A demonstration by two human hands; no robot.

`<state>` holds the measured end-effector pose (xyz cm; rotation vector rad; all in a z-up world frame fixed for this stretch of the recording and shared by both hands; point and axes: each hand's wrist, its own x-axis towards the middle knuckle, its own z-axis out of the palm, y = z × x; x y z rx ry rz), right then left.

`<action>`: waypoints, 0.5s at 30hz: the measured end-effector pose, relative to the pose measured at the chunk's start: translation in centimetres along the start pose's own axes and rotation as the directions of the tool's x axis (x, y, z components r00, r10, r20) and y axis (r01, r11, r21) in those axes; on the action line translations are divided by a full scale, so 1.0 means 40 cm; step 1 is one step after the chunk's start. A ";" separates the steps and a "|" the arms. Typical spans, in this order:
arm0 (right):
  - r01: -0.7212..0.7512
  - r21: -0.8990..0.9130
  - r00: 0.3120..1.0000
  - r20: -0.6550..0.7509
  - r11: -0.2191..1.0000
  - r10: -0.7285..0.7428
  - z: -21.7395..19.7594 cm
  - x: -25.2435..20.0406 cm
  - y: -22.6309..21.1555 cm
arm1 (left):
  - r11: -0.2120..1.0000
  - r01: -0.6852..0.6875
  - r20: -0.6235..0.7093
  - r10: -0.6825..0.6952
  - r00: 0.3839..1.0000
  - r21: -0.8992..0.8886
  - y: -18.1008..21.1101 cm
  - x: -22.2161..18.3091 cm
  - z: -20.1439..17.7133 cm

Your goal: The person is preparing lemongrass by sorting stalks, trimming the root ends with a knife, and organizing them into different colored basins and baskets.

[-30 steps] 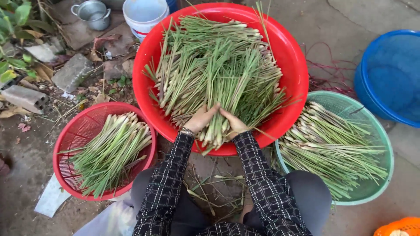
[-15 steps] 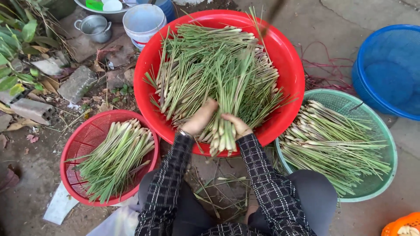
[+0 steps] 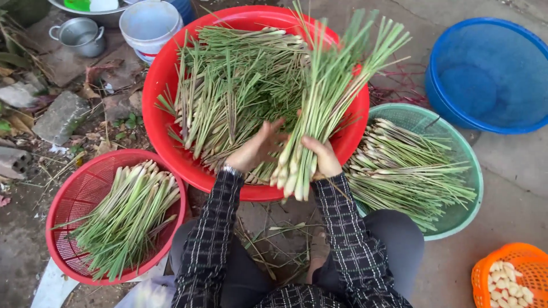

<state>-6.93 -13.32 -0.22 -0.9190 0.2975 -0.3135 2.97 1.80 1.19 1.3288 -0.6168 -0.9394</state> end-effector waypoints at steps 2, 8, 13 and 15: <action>-0.025 -0.014 0.960 -0.279 1.000 0.021 -0.053 0.042 0.041 | 0.975 0.127 0.306 -0.067 0.950 -0.182 0.054 -0.085 0.073; 0.013 0.391 0.929 -0.346 0.920 0.134 -0.191 0.113 0.031 | 0.946 0.135 0.208 -0.075 0.975 -0.295 -0.181 -0.068 0.070; -0.006 0.333 0.976 -0.205 0.943 0.078 -0.199 0.150 0.077 | 0.998 0.044 0.432 -0.058 0.900 0.041 -0.183 -0.099 0.085; 0.094 0.322 0.932 -0.360 0.942 0.030 -0.219 0.129 0.099 | 0.921 -0.075 0.554 -0.164 0.816 0.382 -0.440 -0.078 0.056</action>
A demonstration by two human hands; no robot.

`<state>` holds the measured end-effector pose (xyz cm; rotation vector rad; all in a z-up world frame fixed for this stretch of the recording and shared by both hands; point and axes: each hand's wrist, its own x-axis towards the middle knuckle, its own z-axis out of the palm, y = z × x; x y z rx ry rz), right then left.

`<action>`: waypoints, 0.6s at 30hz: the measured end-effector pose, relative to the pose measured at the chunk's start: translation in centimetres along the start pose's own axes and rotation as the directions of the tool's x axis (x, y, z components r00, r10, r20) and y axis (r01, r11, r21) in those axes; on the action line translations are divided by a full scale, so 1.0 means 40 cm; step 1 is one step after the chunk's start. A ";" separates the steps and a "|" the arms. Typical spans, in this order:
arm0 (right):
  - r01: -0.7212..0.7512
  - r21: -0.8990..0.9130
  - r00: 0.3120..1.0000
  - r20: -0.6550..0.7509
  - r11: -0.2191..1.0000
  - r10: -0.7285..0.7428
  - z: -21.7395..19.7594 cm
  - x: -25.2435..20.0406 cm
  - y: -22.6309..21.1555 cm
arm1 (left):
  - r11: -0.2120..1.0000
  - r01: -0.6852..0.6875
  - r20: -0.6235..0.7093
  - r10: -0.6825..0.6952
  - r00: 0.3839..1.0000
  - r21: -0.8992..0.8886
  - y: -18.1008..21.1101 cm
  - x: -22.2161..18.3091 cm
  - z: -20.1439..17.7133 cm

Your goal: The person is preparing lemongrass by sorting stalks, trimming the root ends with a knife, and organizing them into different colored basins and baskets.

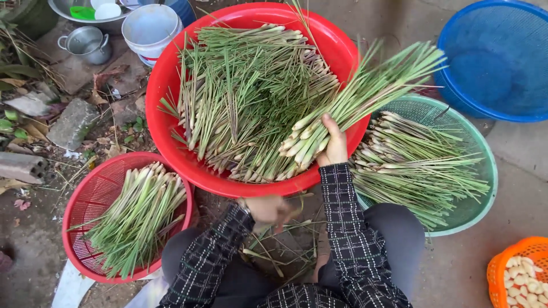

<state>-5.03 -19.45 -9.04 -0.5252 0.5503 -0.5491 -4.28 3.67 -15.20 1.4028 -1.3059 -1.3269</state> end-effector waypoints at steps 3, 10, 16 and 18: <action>0.226 -0.138 0.965 -0.103 0.964 -0.241 -0.008 -0.025 0.008 | 0.122 0.731 -0.551 -0.576 0.603 0.672 -0.293 0.026 0.048; 0.479 -0.696 0.878 0.393 0.535 -0.274 0.092 -0.118 0.196 | 0.914 0.324 -0.759 -0.029 0.650 0.243 0.285 -0.124 -0.230; 0.507 -0.794 0.857 0.506 0.336 -0.097 0.091 -0.071 0.264 | 0.965 -0.050 -0.810 0.244 0.533 0.258 0.315 -0.073 -0.245; 0.461 -0.872 0.884 0.468 0.166 0.008 0.112 -0.093 0.232 | 0.973 -0.041 -0.815 0.213 0.539 0.227 0.264 -0.070 -0.241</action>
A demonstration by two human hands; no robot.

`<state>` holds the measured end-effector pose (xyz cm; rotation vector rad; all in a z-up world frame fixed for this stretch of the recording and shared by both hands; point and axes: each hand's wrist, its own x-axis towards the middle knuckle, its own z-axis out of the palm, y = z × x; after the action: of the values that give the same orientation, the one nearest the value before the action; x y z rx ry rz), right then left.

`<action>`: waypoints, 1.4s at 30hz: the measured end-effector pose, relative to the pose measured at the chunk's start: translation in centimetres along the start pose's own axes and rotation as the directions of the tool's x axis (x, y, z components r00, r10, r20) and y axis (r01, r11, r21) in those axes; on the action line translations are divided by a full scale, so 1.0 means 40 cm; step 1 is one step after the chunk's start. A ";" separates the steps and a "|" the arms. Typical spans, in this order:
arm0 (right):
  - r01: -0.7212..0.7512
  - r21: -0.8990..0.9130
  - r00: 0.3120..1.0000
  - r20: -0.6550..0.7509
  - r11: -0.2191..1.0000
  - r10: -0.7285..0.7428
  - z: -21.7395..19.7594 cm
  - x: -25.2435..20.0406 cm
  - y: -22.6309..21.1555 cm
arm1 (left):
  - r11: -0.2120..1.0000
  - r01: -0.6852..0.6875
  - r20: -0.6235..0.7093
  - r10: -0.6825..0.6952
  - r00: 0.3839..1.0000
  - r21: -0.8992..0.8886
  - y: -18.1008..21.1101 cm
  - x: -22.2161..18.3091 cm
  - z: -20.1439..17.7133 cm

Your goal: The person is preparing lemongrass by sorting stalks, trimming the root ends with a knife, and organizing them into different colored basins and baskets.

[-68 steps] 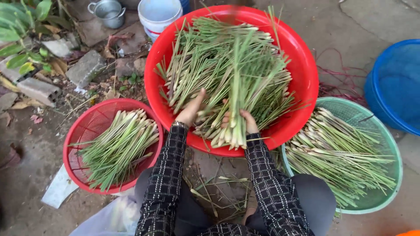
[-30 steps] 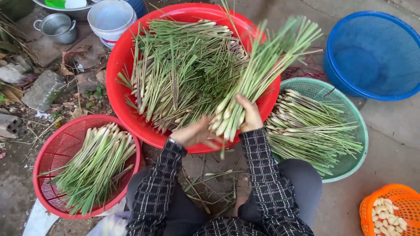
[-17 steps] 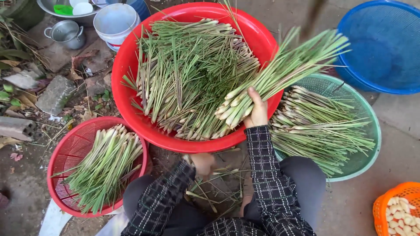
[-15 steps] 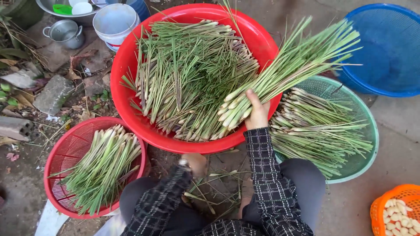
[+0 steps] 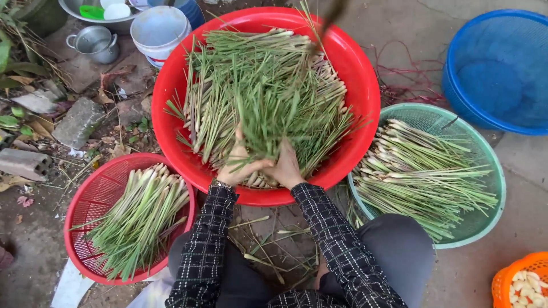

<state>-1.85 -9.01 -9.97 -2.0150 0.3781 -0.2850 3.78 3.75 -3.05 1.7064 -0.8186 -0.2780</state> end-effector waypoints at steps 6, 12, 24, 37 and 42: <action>-0.082 -0.198 0.962 0.242 0.977 0.130 0.022 -0.002 0.041 | 0.997 0.071 0.003 -0.071 0.997 0.028 -0.037 -0.007 0.016; 0.209 -0.493 0.971 0.207 0.845 -0.119 0.036 -0.011 0.021 | 0.995 0.075 -0.273 -0.090 0.958 -0.065 -0.127 0.036 0.084; -0.528 0.602 0.785 0.615 0.599 0.074 -0.175 -0.105 -0.133 | 0.392 -0.259 -0.202 0.182 0.962 -0.883 0.071 -0.033 0.059; -0.241 0.946 0.970 0.231 0.218 0.073 -0.134 -0.076 0.017 | 0.466 -0.470 0.062 0.658 0.751 0.750 -0.017 -0.158 0.020; 0.004 0.964 1.000 0.001 0.267 -0.017 -0.106 -0.103 -0.028 | 0.992 -0.065 -0.052 0.060 0.997 -0.109 -0.017 -0.136 0.015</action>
<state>-7.02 -10.42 -7.23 -0.7395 0.0928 -0.3876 -0.26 6.90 -5.11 1.5757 -0.8046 -0.2340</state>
